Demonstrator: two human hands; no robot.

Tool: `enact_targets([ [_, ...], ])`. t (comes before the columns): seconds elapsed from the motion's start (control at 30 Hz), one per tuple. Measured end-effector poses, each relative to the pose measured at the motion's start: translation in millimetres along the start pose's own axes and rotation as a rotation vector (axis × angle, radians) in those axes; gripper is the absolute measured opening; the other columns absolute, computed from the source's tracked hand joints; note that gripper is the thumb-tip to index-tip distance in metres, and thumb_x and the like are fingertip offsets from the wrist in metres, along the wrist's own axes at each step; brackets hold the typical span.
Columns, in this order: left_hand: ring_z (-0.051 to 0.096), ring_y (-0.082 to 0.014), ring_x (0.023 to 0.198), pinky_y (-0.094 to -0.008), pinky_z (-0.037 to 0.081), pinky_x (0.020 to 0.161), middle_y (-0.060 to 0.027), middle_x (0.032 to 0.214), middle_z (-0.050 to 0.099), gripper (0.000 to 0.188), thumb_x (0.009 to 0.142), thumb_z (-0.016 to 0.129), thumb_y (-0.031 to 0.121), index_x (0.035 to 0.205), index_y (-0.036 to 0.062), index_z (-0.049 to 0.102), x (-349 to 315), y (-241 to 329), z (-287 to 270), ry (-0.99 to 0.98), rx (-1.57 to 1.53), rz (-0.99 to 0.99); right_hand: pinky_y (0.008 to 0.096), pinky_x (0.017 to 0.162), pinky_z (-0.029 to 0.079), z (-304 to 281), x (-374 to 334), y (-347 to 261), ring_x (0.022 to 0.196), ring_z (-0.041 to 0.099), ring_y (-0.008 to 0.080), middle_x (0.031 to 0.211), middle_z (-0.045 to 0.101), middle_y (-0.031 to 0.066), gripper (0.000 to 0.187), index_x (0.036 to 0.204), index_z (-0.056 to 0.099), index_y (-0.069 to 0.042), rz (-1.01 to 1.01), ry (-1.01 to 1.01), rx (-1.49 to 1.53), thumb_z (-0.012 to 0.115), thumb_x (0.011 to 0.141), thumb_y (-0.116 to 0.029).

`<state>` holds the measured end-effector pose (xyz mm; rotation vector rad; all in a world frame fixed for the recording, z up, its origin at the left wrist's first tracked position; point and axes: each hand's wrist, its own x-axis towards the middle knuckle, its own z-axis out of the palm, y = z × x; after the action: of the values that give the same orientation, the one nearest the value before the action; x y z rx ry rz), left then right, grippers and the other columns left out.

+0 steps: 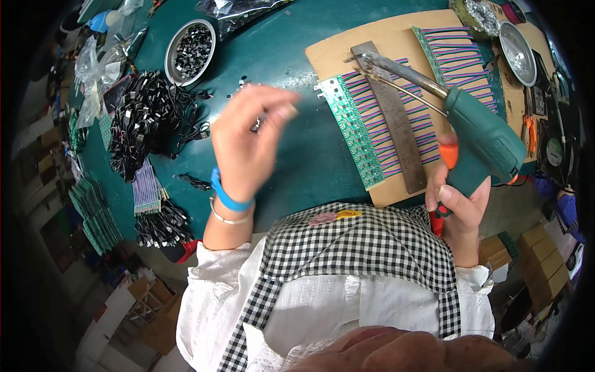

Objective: The person solders electronic components onto circuit boards by picking up components from the workbench by hand, positioning them onto the boards, and soldering them with a handheld soldering tool.

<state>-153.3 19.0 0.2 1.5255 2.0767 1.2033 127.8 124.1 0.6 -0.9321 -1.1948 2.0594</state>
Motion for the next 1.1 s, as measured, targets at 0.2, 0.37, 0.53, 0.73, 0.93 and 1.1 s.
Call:
enact_targets([
  [0.2,0.064,-0.0235,0.079,-0.0329,0.053,0.066,-0.0082,0.091,0.070,0.024,0.070,0.078,0.005,0.093,0.0047,0.073,-14,41,32,-0.253,-0.413,0.496,0.0245,0.052,0.047,28,5,4,0.061,0.057,0.0153,0.091,0.059,0.0171,0.068,0.133,0.034,0.010,0.108,-0.138,-0.022,0.068,0.077,-0.008],
  [0.37,0.056,-0.0193,0.082,-0.0318,0.048,0.066,-0.0015,0.098,0.067,0.034,0.065,0.080,0.011,0.098,0.0095,0.075,-15,39,43,-0.226,-0.361,0.618,0.0254,0.055,0.050,38,9,11,0.069,0.059,0.0151,0.114,0.052,0.0197,0.071,0.133,0.034,0.010,-0.033,-0.135,0.026,0.074,0.076,-0.003],
  [0.53,0.054,-0.0190,0.081,-0.0335,0.047,0.065,-0.0014,0.099,0.066,0.033,0.067,0.077,0.014,0.099,0.0093,0.074,-17,35,41,-0.200,-0.221,0.757,0.0225,0.054,0.050,37,9,7,0.069,0.059,0.0143,0.109,0.055,0.0191,0.070,0.133,0.034,0.010,0.053,-0.117,0.049,0.073,0.075,-0.001],
  [0.73,0.056,-0.0199,0.081,-0.0335,0.047,0.064,-0.0039,0.097,0.066,0.030,0.067,0.075,0.011,0.097,0.0067,0.074,-17,36,41,-0.213,-0.234,0.734,0.0213,0.054,0.049,34,12,5,0.067,0.059,0.0145,0.096,0.059,0.0175,0.070,0.132,0.035,0.010,0.122,-0.152,0.025,0.072,0.073,0.003],
  [0.93,0.060,-0.0207,0.074,-0.0314,0.049,0.060,-0.0054,0.090,0.067,0.025,0.069,0.078,0.012,0.093,0.0049,0.073,-19,38,43,-0.207,-0.309,0.626,0.0248,0.061,0.050,35,13,9,0.073,0.059,0.0147,0.106,0.057,0.0173,0.069,0.132,0.037,0.010,-0.017,-0.148,-0.011,0.070,0.072,0.006],
  [1.1,0.066,-0.0209,0.063,-0.0288,0.051,0.056,-0.0065,0.075,0.069,0.019,0.074,0.081,0.010,0.088,0.0021,0.072,-22,42,42,-0.292,-0.436,0.254,0.0256,0.064,0.050,30,14,6,0.076,0.059,0.0139,0.106,0.058,0.0143,0.066,0.133,0.039,0.008,-0.057,-0.260,-0.281,0.067,0.073,0.009],
])
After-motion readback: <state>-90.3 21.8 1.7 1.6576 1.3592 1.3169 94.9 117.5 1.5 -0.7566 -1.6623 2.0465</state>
